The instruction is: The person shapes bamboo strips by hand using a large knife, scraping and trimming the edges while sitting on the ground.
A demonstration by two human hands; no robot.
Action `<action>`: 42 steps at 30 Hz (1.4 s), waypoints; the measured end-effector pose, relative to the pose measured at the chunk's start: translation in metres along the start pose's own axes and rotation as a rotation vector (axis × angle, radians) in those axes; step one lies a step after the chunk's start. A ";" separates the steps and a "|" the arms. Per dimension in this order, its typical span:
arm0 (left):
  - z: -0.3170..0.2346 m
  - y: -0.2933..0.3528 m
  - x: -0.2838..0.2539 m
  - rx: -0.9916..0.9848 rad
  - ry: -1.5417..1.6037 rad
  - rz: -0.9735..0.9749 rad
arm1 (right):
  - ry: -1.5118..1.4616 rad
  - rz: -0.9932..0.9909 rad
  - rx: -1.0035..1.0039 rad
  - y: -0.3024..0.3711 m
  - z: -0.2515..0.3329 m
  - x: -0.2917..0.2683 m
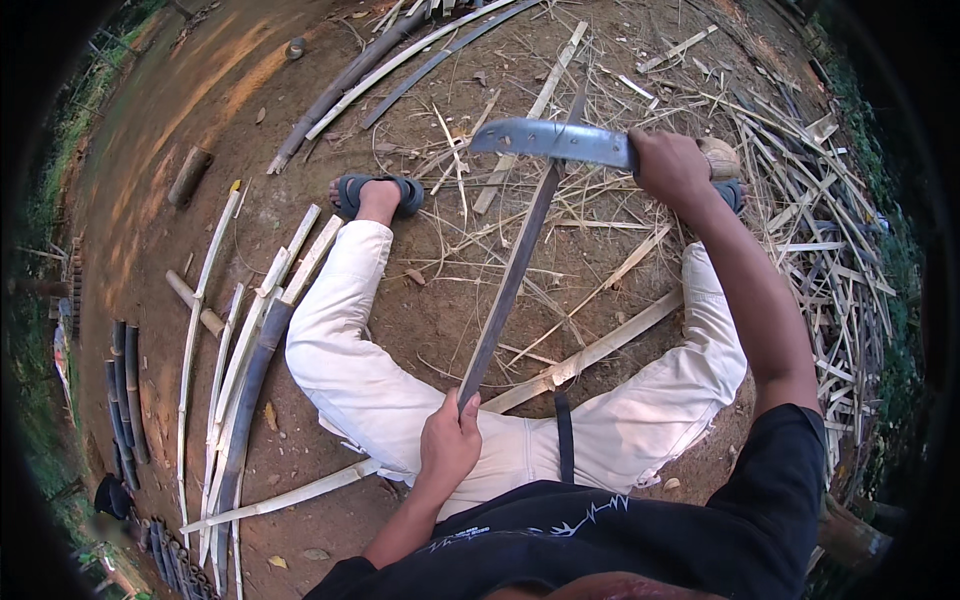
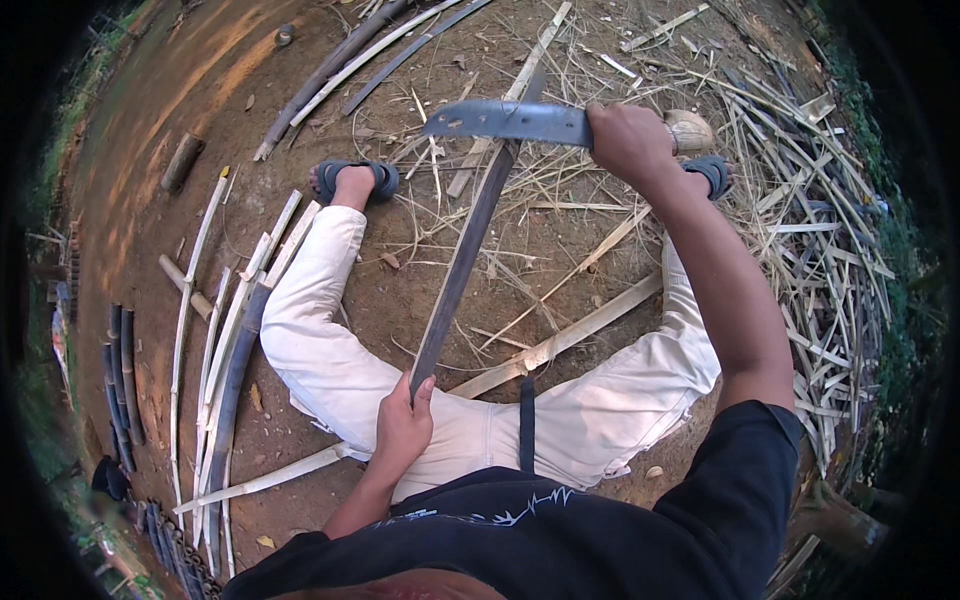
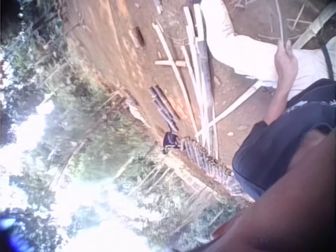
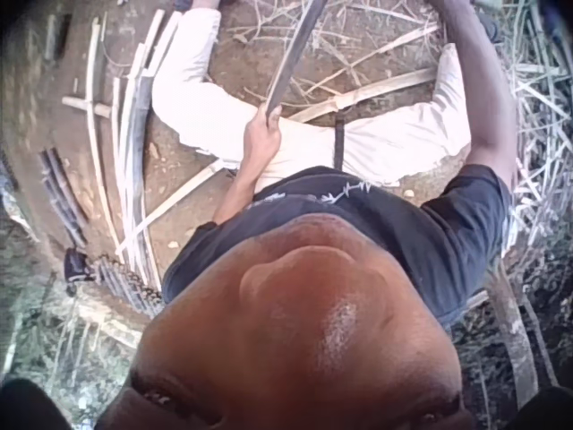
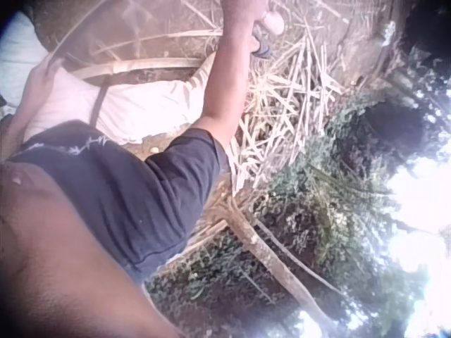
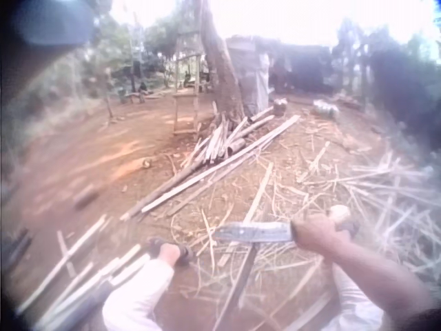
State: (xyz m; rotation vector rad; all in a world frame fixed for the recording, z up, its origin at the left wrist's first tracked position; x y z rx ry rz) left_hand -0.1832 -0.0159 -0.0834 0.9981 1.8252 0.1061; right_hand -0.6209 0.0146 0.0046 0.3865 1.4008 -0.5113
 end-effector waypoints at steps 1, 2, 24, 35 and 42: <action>0.003 0.001 -0.003 0.008 -0.005 -0.004 | -0.021 0.014 0.192 -0.021 -0.034 -0.005; 0.006 0.003 -0.004 0.012 0.000 -0.005 | -0.046 -0.061 0.288 -0.030 -0.060 -0.012; 0.038 -0.027 0.028 -0.298 0.884 0.610 | -0.208 0.008 -0.210 0.103 0.022 0.075; 0.046 -0.024 0.030 -0.328 0.917 0.752 | -0.217 -0.002 -0.005 0.092 -0.018 0.079; 0.050 -0.023 0.032 -0.339 0.962 0.784 | -0.198 -0.030 -0.083 0.103 0.012 0.065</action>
Point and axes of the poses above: each hand's wrist, its own y-axis away from the middle knuckle, its own x-axis out of the palm, z = x × y, the point moved 7 cm from there along -y, towards the middle knuckle, and after that the axes turned 14 degrees about -y, right-handed, at the moved point
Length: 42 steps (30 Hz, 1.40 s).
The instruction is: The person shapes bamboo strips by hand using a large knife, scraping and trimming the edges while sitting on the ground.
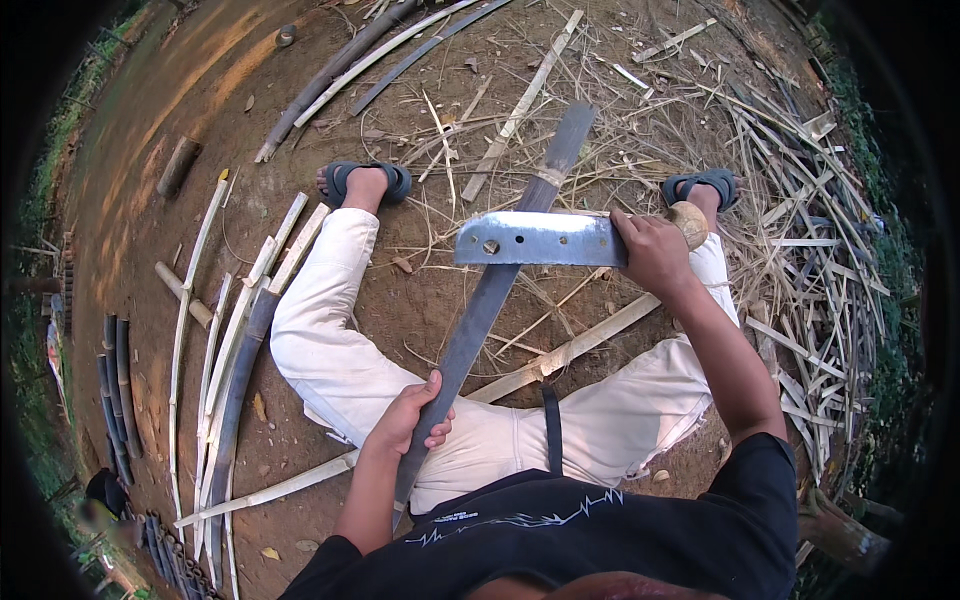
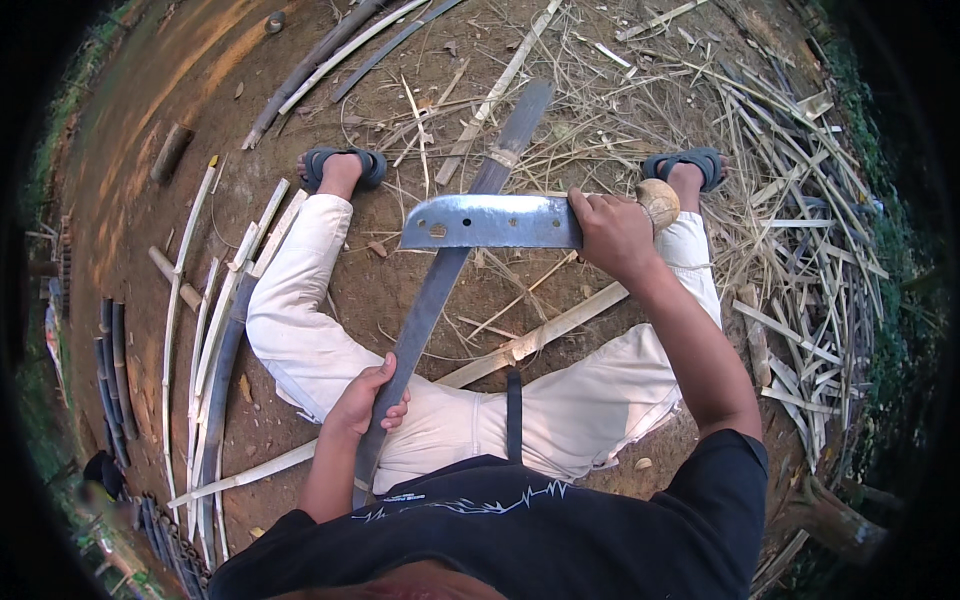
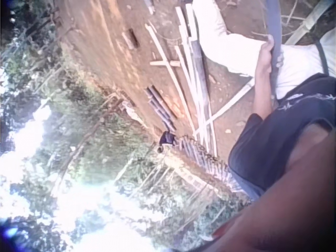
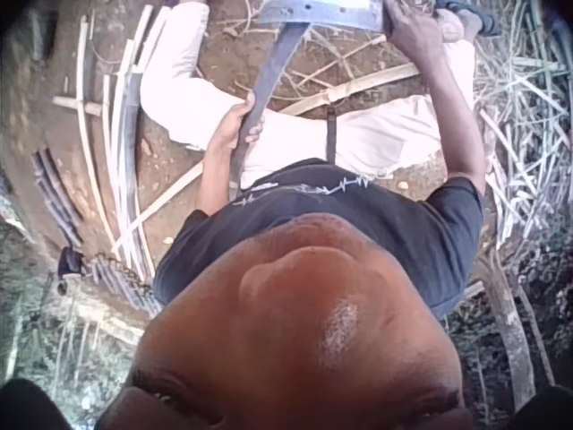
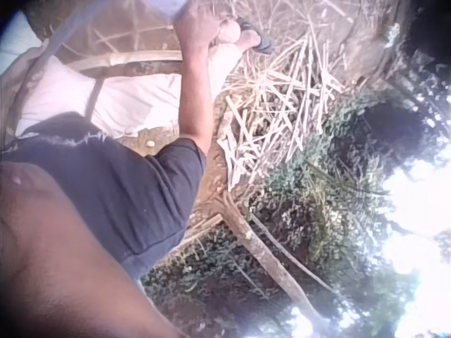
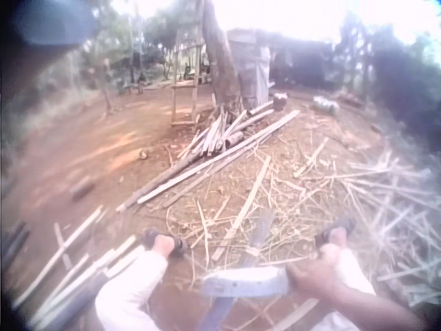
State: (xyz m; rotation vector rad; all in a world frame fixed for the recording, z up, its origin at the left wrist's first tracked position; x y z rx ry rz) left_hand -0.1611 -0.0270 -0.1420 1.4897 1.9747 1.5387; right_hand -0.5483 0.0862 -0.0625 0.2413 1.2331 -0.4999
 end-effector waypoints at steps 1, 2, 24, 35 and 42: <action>0.000 -0.001 0.003 -0.005 -0.014 -0.024 | 0.016 -0.018 0.003 -0.003 -0.012 0.000; 0.002 0.000 0.002 -0.016 -0.028 -0.053 | 0.025 -0.033 0.007 -0.006 -0.023 0.001; 0.005 0.009 0.003 0.144 -0.168 -0.290 | 0.036 0.110 0.330 -0.044 -0.024 -0.029; 0.004 0.012 -0.002 -0.021 0.047 0.011 | -0.240 -0.165 0.114 -0.013 -0.018 -0.010; 0.008 0.008 -0.001 -0.069 0.060 0.046 | -0.137 -0.098 -0.322 0.045 0.080 0.032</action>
Point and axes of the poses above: each hand's wrist, its own y-axis away from the middle knuckle, its own x-axis out of the palm, z = x × y, the point moved 7 cm from there along -y, towards the middle knuckle, and after that the axes turned 14 degrees about -y, right-handed, at the moved point
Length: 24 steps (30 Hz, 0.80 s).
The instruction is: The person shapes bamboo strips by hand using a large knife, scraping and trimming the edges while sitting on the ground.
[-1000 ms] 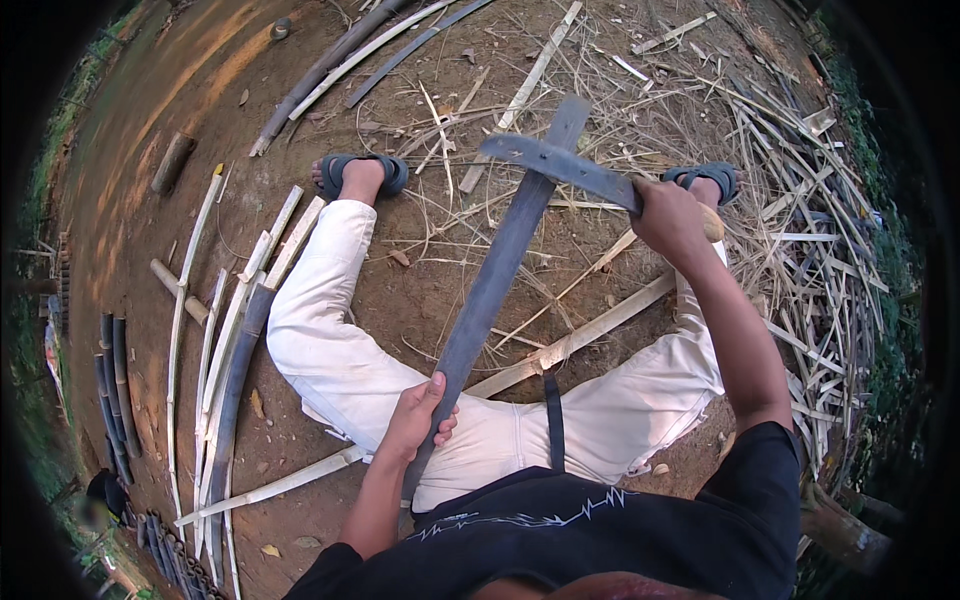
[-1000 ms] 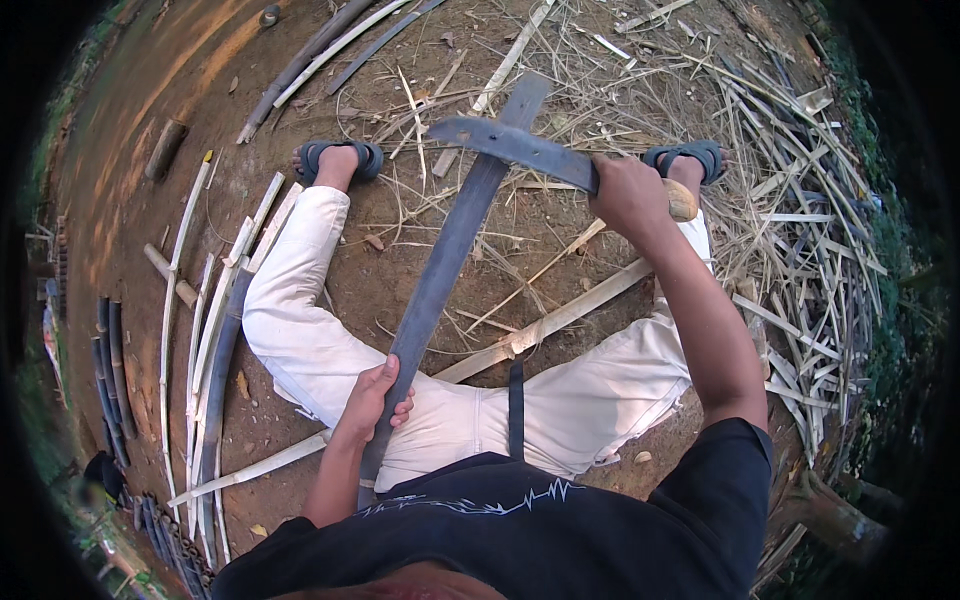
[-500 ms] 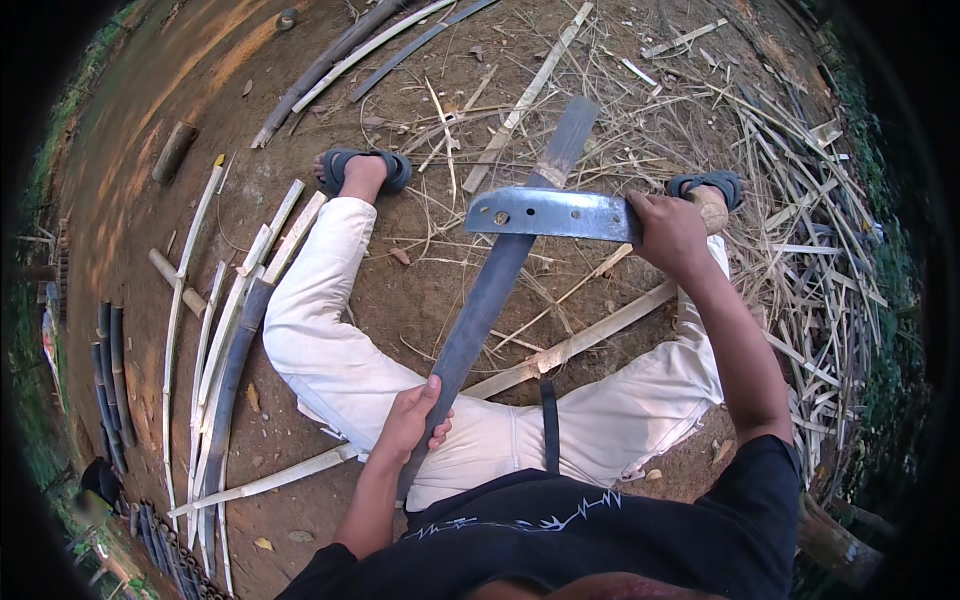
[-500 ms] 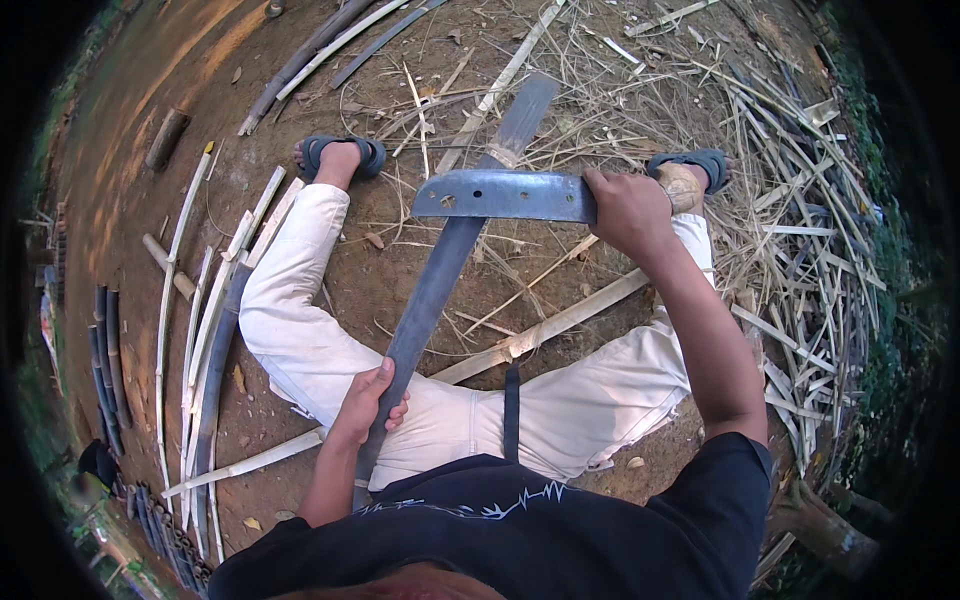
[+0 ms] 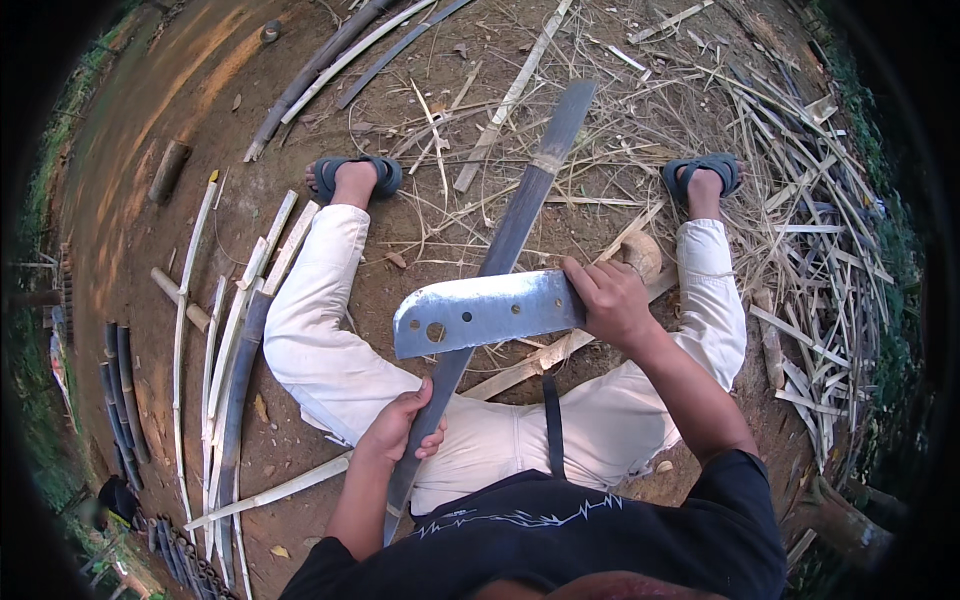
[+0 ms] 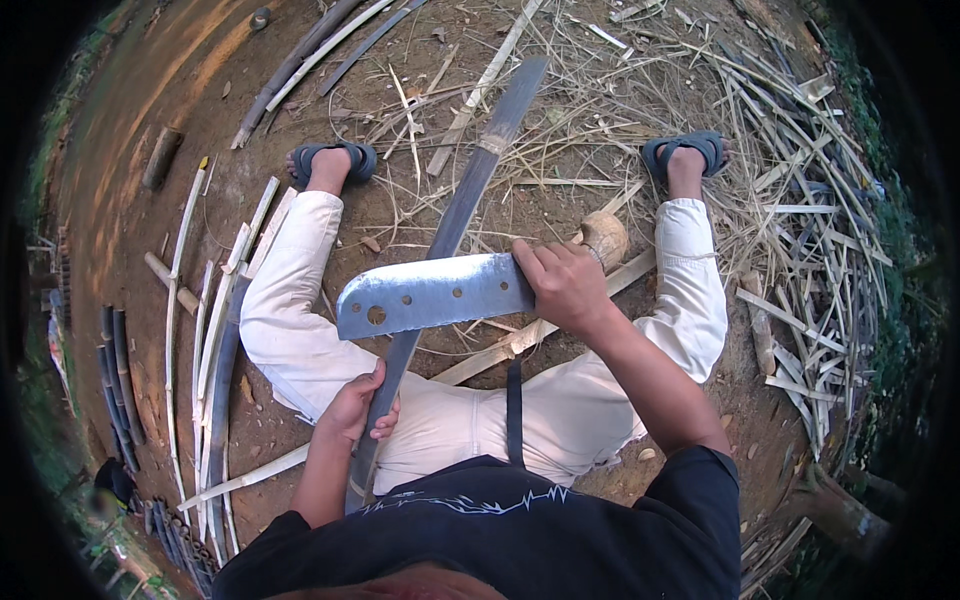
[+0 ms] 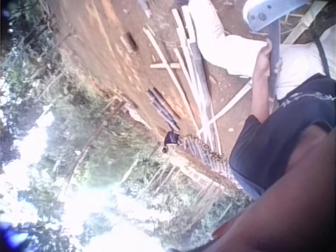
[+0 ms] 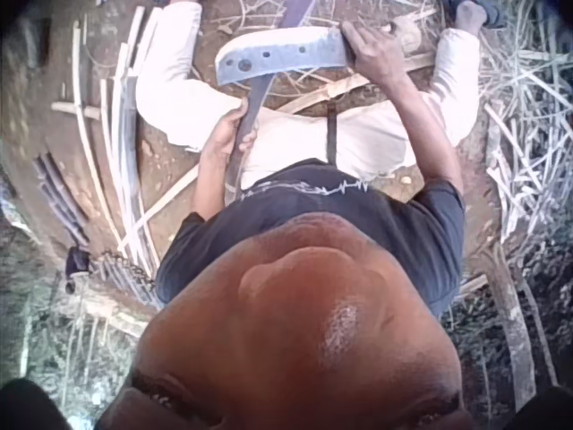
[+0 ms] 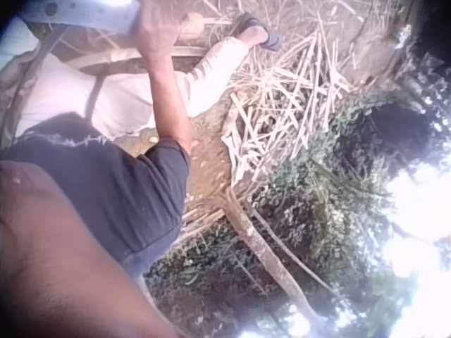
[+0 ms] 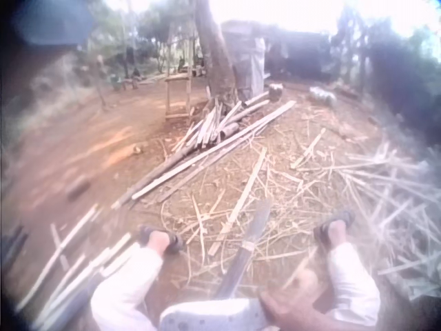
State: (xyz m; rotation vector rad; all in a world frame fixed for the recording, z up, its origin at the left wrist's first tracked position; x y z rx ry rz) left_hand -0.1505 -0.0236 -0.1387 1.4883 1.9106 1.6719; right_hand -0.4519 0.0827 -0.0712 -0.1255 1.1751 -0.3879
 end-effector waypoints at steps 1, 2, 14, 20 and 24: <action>0.001 -0.001 0.001 -0.011 -0.003 -0.001 | 0.057 -0.034 -0.006 0.001 -0.006 -0.004; 0.000 0.000 0.002 -0.011 -0.005 -0.025 | 0.111 -0.076 -0.016 -0.001 -0.020 -0.012; 0.004 -0.005 0.011 -0.046 -0.003 0.086 | 0.154 -0.219 0.068 -0.006 -0.084 -0.042; 0.016 -0.001 0.005 -0.044 0.067 0.116 | -0.028 -0.313 0.460 -0.004 -0.144 -0.053; 0.014 -0.006 0.005 -0.016 -0.056 0.081 | -0.014 -0.121 0.158 0.010 -0.056 -0.019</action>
Point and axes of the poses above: each hand's wrist, its own y-axis away from the middle knuckle, its own x-axis out of the palm, z = x × y, the point moved 7 cm from there along -y, towards the middle knuckle, and after that the axes turned 14 degrees about -y, right-handed, at the moved point
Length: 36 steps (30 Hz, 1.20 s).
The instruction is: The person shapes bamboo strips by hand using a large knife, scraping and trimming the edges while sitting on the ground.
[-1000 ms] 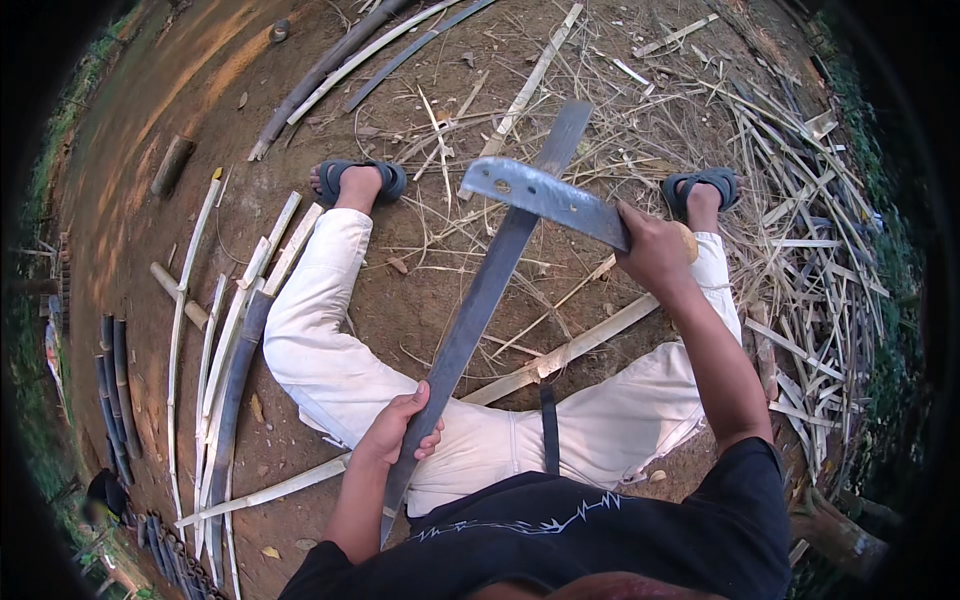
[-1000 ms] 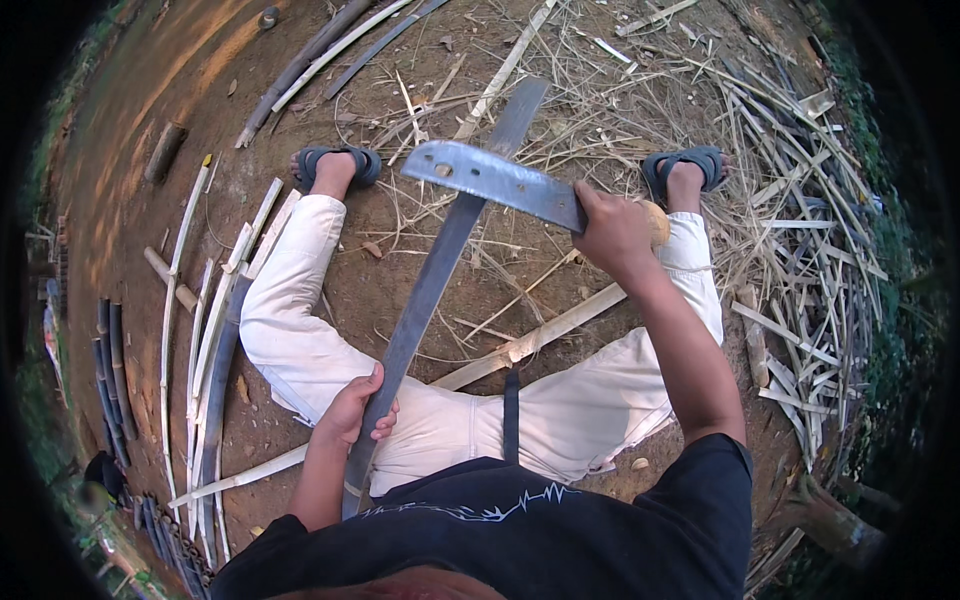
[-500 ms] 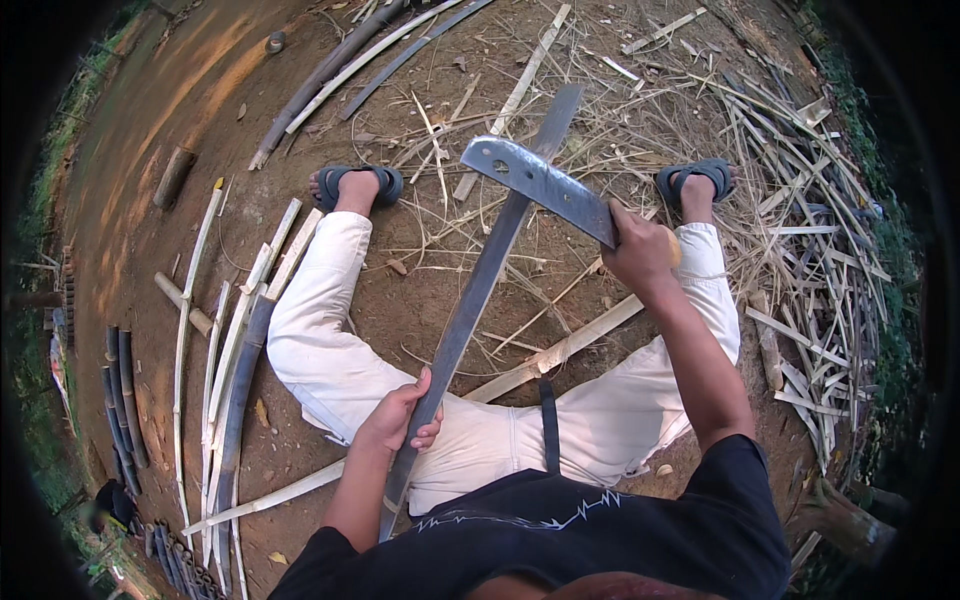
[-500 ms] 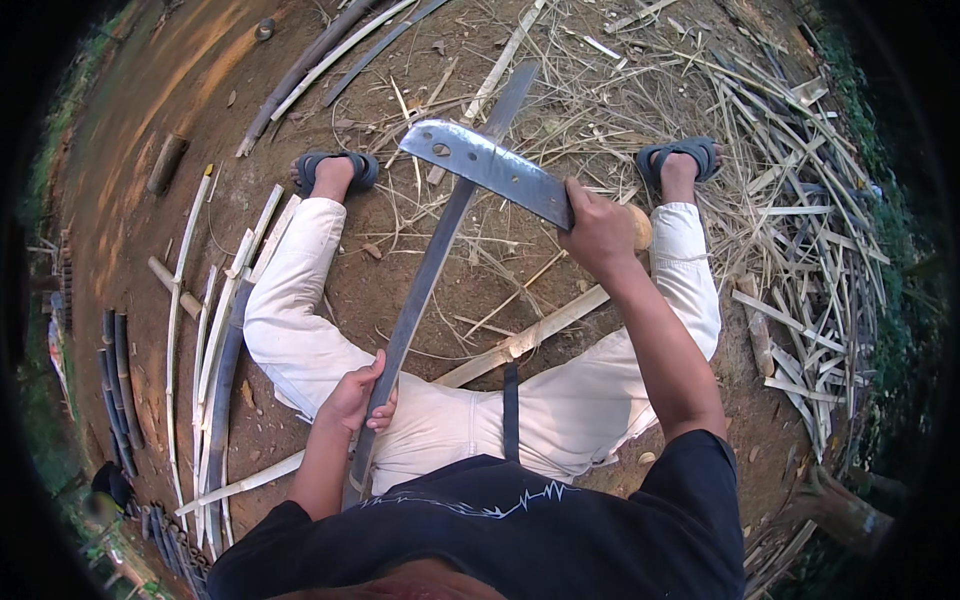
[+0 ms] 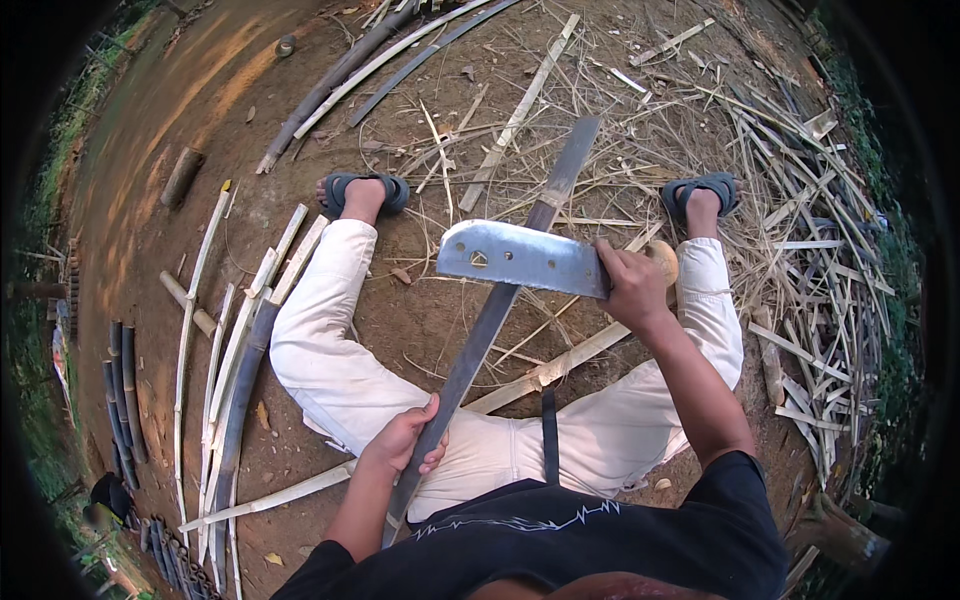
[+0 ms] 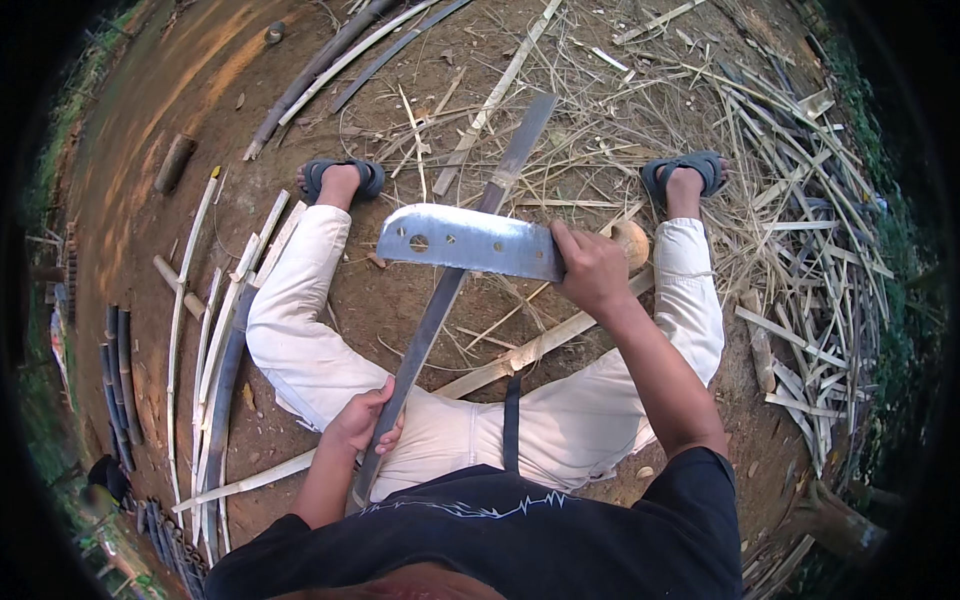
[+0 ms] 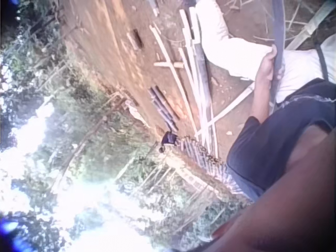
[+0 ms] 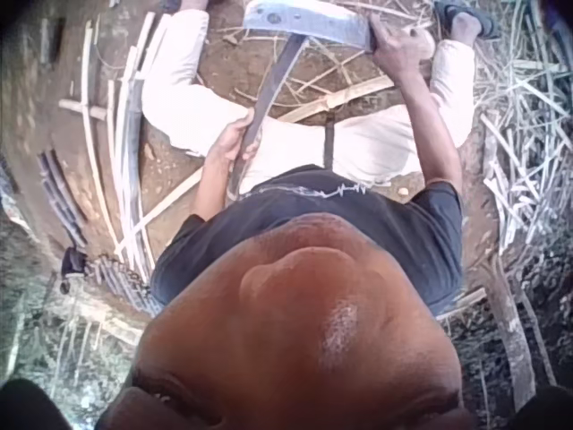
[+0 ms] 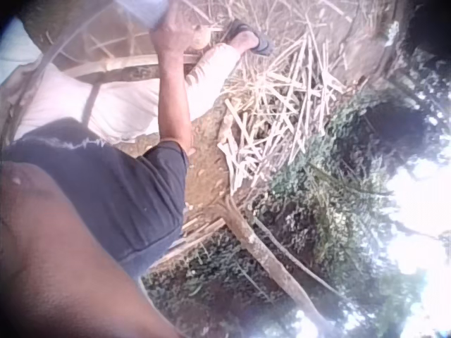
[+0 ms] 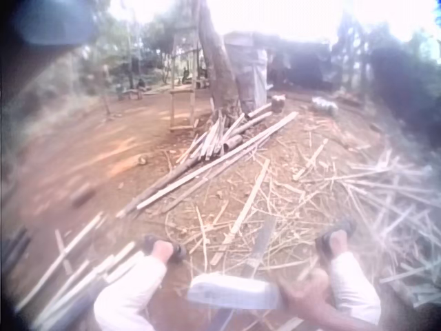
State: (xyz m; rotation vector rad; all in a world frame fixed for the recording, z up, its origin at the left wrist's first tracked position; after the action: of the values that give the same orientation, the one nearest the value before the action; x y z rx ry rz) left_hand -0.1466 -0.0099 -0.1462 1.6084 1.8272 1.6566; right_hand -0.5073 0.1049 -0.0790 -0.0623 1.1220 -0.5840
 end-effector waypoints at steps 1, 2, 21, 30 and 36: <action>0.001 -0.001 0.000 0.001 0.046 0.022 | -0.053 0.037 -0.031 0.008 0.019 0.009; 0.002 0.000 -0.002 -0.003 0.091 0.037 | -0.080 0.057 -0.090 0.014 0.032 0.018; 0.007 -0.018 0.041 0.085 0.333 0.707 | 0.064 -0.334 0.512 -0.033 -0.118 -0.073; -0.002 -0.012 0.025 0.174 0.079 0.369 | 0.036 0.045 -0.102 -0.002 0.042 -0.009; -0.006 -0.010 0.027 0.149 -0.048 0.197 | 0.176 -0.166 0.323 -0.065 -0.053 -0.074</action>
State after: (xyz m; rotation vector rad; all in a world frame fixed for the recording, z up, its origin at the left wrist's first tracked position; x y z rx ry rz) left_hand -0.1670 0.0100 -0.1387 1.9293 1.8605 1.5729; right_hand -0.6018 0.0974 -0.0204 0.1793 1.1859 -0.9268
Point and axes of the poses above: each hand's wrist, its own y-axis away from the middle knuckle, its own x-axis out of the palm, z = x × y, the point moved 7 cm from there along -y, towards the middle knuckle, and after that the axes turned 14 degrees about -y, right-handed, at the moved point
